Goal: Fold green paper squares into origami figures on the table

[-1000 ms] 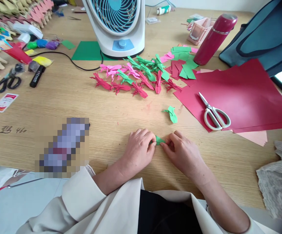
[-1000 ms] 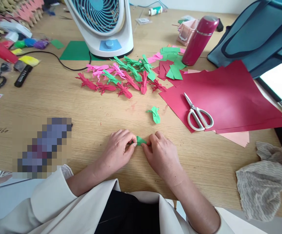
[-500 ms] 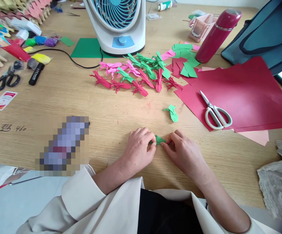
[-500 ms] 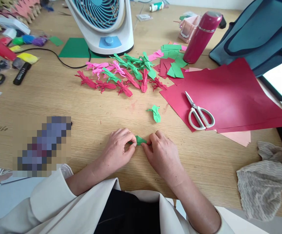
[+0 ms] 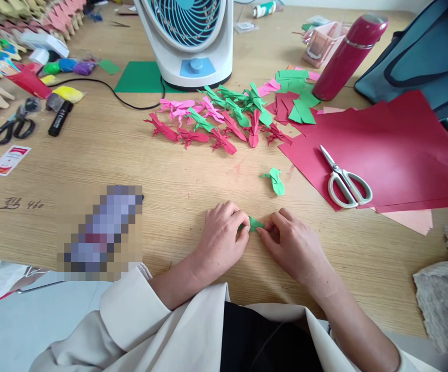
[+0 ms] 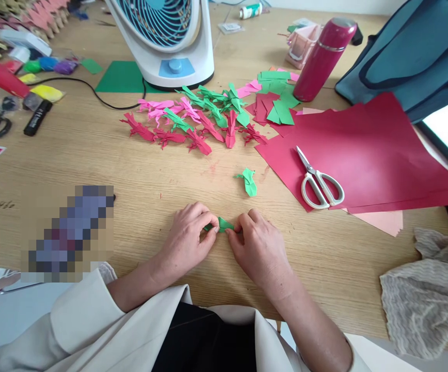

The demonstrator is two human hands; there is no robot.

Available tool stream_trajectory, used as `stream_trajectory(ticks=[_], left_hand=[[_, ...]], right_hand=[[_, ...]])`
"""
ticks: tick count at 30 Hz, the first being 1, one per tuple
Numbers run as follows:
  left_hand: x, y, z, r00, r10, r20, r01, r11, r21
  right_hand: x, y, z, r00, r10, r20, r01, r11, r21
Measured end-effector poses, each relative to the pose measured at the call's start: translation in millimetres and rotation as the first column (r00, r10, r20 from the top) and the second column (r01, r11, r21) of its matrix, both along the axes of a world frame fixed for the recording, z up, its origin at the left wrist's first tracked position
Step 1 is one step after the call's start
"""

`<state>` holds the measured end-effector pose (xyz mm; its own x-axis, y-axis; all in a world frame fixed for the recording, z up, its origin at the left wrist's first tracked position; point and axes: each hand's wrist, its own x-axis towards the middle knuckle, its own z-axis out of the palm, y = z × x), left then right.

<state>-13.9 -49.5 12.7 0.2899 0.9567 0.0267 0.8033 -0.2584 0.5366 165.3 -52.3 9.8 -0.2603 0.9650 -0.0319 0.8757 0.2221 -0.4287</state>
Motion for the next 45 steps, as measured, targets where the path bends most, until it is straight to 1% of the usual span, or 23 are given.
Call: stream_trajectory(ticks=[5,11,13,17,22,27,30,35,45], left_hand=[[-0.5,0.4,-0.7,0.999,0.009,-0.043,-0.009,1.000,0.013],[-1.7,0.4,-1.8,0.999,0.004,-0.036,-0.004,1.000,0.015],[-1.2,0.8,-1.7,0.999,0.012,-0.043,-0.011,1.000,0.007],[0.8,2.3,-1.2,0.996,0.018,-0.090,-0.019,1.000,-0.015],[2.3,3.5,-1.5,0.992,0.023,-0.120,-0.025,0.999,-0.022],[2.5,3.9,-1.5,0.991,0.033,-0.128,-0.036,0.999,-0.017],[1.2,3.3,-1.8,0.995,0.035,-0.095,-0.037,0.999,-0.021],[-1.3,0.0,-2.8,0.998,0.040,-0.045,-0.041,0.999,-0.017],[0.1,0.7,-5.7,0.995,0.055,-0.083,-0.055,0.998,-0.005]], right_hand=[[0.2,-0.5,-0.8,0.999,0.021,-0.030,-0.020,0.999,0.036],[0.2,0.4,2.5,0.976,0.194,-0.094,-0.188,0.980,0.065],[0.4,0.9,2.7,0.968,0.215,-0.131,-0.210,0.976,0.051],[1.3,2.3,2.1,0.965,0.185,-0.186,-0.185,0.983,0.019],[-0.4,3.7,3.4,0.967,0.146,-0.211,-0.149,0.989,0.000],[-7.0,5.2,4.0,0.981,0.104,-0.164,-0.106,0.994,-0.001],[-9.9,6.4,2.9,0.986,0.082,-0.147,-0.080,0.997,0.019],[-11.2,7.3,1.9,0.985,0.081,-0.150,-0.079,0.997,0.019],[-14.5,7.4,1.8,0.989,0.069,-0.132,-0.067,0.998,0.021]])
